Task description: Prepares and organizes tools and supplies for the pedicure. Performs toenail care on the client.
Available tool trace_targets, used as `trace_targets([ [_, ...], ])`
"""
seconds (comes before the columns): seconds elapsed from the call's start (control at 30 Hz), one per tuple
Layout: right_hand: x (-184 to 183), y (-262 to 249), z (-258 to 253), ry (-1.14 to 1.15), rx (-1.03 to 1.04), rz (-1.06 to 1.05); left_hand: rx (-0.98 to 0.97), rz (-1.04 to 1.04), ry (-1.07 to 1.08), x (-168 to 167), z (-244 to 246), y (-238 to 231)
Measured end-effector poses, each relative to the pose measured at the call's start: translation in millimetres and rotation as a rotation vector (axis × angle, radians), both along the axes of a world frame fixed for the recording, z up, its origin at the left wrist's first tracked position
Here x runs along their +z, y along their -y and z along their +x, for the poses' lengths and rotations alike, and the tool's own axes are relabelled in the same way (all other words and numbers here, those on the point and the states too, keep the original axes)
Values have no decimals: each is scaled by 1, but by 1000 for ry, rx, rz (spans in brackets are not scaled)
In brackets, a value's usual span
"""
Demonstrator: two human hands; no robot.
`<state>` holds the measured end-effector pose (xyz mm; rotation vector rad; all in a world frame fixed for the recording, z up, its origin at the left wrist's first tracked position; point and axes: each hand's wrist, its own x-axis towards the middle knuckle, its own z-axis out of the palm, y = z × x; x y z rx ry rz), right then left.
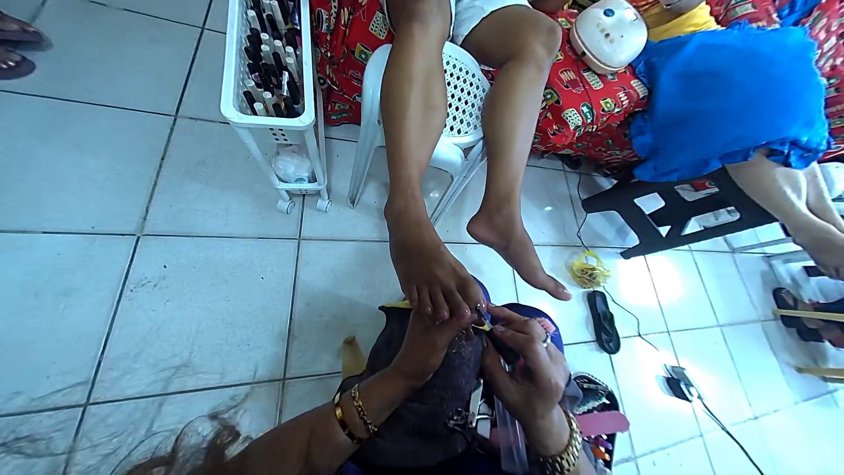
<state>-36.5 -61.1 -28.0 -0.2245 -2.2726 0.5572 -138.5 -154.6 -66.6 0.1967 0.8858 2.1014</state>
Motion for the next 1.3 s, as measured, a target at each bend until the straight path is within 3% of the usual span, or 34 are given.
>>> trace_targets([
  [0.57, 3, 1, 1, -20, 24, -53, -2, -10, -6, 1, 0, 0],
  [0.9, 2, 1, -1, -2, 2, 21, -4, 2, -12, 0, -1, 1],
  [1.17, 3, 2, 4, -3, 11, -29, -37, 24, -5, -1, -2, 2],
  [1.3, 3, 1, 5, -47, 41, -159, -62, 33, 9, -2, -3, 3],
])
